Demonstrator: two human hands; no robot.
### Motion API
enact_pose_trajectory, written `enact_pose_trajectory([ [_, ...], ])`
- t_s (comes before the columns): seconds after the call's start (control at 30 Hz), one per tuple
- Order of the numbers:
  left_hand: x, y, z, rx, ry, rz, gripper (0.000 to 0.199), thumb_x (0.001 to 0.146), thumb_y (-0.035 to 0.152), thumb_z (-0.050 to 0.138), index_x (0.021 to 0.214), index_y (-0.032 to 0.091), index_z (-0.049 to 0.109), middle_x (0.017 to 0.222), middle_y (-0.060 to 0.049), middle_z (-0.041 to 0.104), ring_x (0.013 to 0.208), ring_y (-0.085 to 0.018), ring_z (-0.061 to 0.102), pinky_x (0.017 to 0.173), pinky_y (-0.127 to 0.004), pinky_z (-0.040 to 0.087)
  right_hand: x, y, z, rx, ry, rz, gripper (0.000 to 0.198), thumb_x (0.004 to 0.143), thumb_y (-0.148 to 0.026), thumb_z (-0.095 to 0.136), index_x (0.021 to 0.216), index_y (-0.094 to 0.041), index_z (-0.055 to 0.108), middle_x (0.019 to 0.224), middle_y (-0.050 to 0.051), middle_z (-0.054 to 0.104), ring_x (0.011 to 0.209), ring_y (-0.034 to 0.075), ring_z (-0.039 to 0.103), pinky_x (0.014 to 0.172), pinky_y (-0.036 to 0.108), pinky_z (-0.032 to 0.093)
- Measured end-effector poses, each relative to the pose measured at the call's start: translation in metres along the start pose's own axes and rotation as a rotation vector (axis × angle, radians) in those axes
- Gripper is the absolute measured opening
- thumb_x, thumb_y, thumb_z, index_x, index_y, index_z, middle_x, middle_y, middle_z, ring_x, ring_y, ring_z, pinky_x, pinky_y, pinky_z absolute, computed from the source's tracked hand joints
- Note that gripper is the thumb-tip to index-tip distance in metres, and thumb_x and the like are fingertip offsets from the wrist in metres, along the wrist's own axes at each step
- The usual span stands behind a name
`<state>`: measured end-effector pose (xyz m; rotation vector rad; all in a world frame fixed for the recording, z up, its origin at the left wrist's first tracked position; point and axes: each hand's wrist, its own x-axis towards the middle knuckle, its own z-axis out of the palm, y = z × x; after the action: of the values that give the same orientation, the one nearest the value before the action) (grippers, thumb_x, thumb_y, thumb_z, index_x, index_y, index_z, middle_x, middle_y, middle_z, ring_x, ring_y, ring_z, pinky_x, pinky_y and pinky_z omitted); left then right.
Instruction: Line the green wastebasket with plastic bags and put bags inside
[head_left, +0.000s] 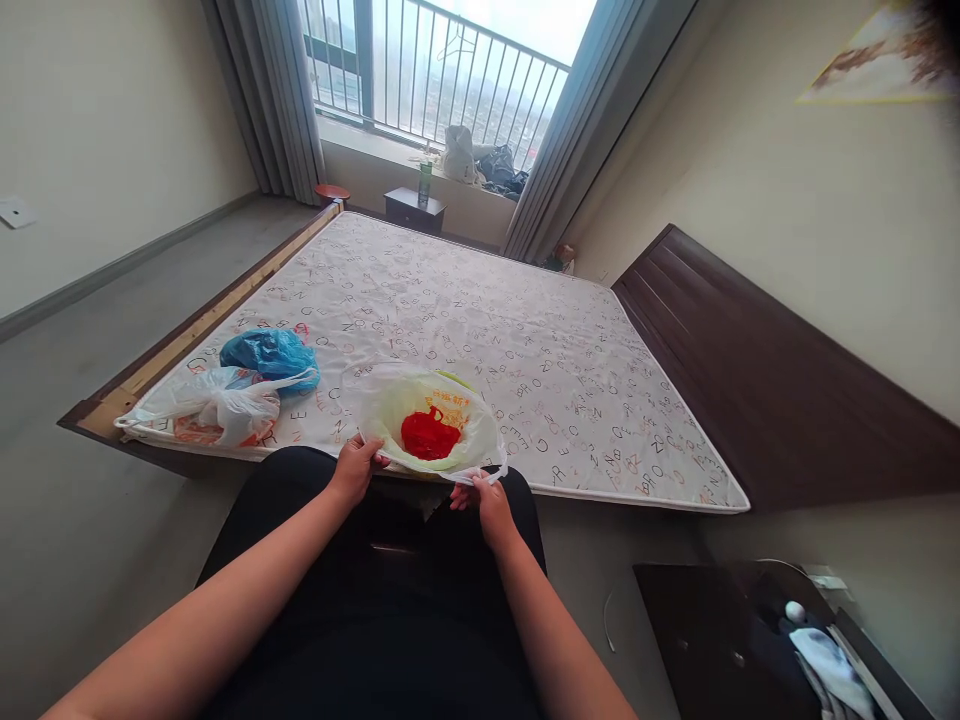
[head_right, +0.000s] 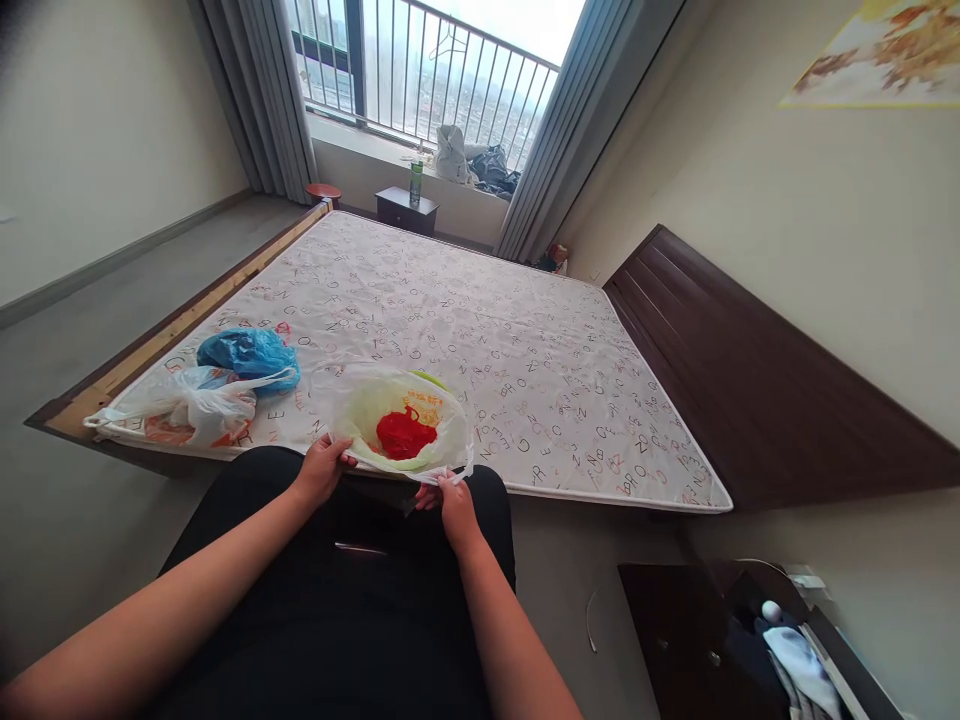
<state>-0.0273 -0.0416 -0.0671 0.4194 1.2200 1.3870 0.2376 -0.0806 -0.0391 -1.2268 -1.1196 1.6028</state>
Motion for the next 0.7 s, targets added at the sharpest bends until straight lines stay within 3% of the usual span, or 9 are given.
enact_pose_trajectory([
  [0.2, -0.015, -0.001, 0.005, 0.199, -0.067, 0.184, 0.03, 0.074, 0.043, 0.08, 0.074, 0.021, 0.06, 0.054, 0.004, 0.055, 0.052, -0.014, 0.051, 0.061, -0.029, 0.045, -0.001, -0.025, -0.021, -0.264, 0.312, -0.217, 0.042, 0.098, -0.05, 0.042, 0.069, -0.025, 0.059, 0.069, 0.005, 0.063, 0.074, 0.023, 0.061, 0.081, 0.036, 0.048],
  [0.37, -0.025, -0.003, 0.012, 0.333, -0.127, 0.257, 0.036, 0.081, 0.046, 0.07, 0.058, 0.022, 0.057, 0.05, 0.001, 0.056, 0.054, -0.016, 0.052, 0.067, -0.031, 0.044, -0.001, -0.04, -0.038, -0.4, 0.46, -0.267, 0.047, 0.099, -0.056, 0.04, 0.067, -0.024, 0.051, 0.067, 0.002, 0.058, 0.071, 0.02, 0.056, 0.077, 0.034, 0.043],
  [0.47, -0.035, -0.006, 0.013, 0.358, -0.21, 0.23, 0.046, 0.087, 0.049, 0.061, 0.051, 0.022, 0.056, 0.048, 0.0, 0.055, 0.056, -0.017, 0.055, 0.071, -0.032, 0.046, 0.0, -0.047, -0.052, -0.406, 0.589, -0.21, 0.048, 0.097, -0.06, 0.04, 0.075, -0.022, 0.059, 0.067, 0.001, 0.059, 0.07, 0.02, 0.056, 0.073, 0.033, 0.043],
  [0.57, -0.048, -0.014, 0.011, 0.409, -0.331, 0.109, 0.055, 0.088, 0.059, 0.056, 0.047, 0.022, 0.053, 0.046, -0.002, 0.055, 0.056, -0.018, 0.056, 0.07, -0.032, 0.046, 0.004, -0.055, -0.071, -0.394, 0.677, -0.14, 0.05, 0.095, -0.06, 0.041, 0.09, -0.019, 0.068, 0.073, 0.002, 0.064, 0.073, 0.021, 0.059, 0.072, 0.033, 0.045],
  [0.63, -0.056, -0.02, 0.009, 0.471, -0.413, 0.028, 0.059, 0.085, 0.067, 0.056, 0.046, 0.023, 0.051, 0.046, -0.003, 0.055, 0.055, -0.018, 0.055, 0.067, -0.032, 0.046, 0.005, -0.061, -0.081, -0.422, 0.714, -0.157, 0.047, 0.094, -0.058, 0.045, 0.094, -0.019, 0.07, 0.084, 0.004, 0.068, 0.082, 0.022, 0.062, 0.077, 0.034, 0.046],
  [0.7, -0.06, -0.023, 0.007, 0.508, -0.409, -0.003, 0.058, 0.08, 0.071, 0.06, 0.051, 0.021, 0.056, 0.052, -0.004, 0.06, 0.057, -0.019, 0.056, 0.066, -0.033, 0.046, 0.004, -0.068, -0.087, -0.435, 0.728, -0.235, 0.041, 0.092, -0.055, 0.05, 0.097, -0.02, 0.071, 0.1, 0.007, 0.071, 0.098, 0.023, 0.064, 0.087, 0.035, 0.048],
])
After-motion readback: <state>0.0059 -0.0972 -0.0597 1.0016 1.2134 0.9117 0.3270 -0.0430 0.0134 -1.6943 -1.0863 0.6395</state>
